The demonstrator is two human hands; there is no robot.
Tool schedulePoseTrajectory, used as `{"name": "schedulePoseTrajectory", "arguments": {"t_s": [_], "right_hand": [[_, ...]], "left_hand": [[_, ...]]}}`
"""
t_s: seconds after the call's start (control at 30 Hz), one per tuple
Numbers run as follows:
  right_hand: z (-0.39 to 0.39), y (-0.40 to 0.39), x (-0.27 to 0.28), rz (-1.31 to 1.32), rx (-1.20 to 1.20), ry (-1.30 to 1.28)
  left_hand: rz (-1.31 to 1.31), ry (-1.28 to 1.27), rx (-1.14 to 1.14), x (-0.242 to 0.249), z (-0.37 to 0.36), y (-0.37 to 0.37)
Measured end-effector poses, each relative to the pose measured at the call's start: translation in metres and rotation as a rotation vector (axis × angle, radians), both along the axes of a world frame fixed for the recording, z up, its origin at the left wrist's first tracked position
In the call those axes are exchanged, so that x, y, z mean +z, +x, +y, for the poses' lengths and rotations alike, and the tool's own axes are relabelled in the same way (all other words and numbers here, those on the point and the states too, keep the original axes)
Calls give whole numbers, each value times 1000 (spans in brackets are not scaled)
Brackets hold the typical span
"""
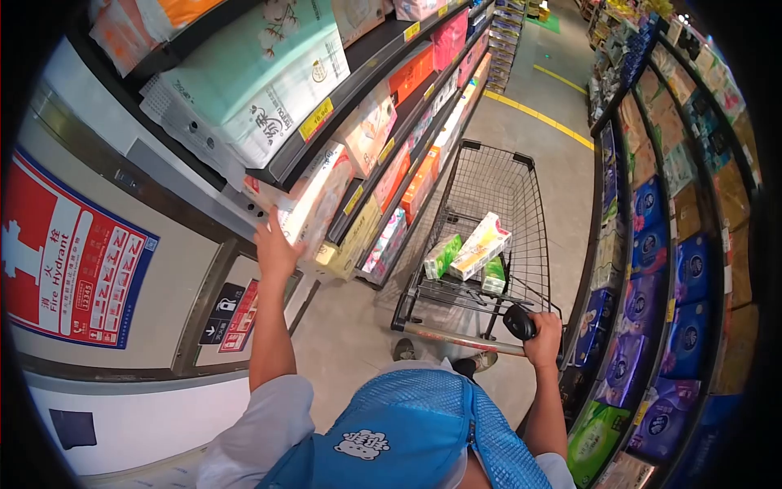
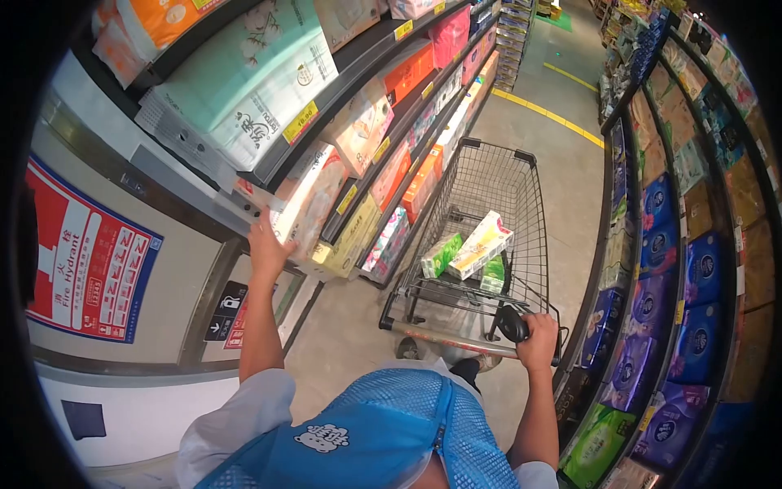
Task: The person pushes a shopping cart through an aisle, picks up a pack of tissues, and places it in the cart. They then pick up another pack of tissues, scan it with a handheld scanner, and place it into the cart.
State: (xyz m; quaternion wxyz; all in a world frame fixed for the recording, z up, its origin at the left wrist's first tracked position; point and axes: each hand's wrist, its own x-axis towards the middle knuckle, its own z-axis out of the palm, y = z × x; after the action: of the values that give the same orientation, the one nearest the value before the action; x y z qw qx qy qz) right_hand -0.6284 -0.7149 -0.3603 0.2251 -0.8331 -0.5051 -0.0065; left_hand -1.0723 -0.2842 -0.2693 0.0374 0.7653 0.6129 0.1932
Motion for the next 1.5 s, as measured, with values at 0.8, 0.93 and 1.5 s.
{"name": "schedulePoseTrajectory", "arguments": {"t_s": [0.8,0.93,1.5], "right_hand": [[34,-25,5,27,-16,31],[37,-26,3,16,-10,44],[44,-31,2,17,-35,48]], "left_hand": [[63,-14,37,2,-17,21],[69,-9,33,4,-20,21],[61,-11,22,2,-20,20]]}}
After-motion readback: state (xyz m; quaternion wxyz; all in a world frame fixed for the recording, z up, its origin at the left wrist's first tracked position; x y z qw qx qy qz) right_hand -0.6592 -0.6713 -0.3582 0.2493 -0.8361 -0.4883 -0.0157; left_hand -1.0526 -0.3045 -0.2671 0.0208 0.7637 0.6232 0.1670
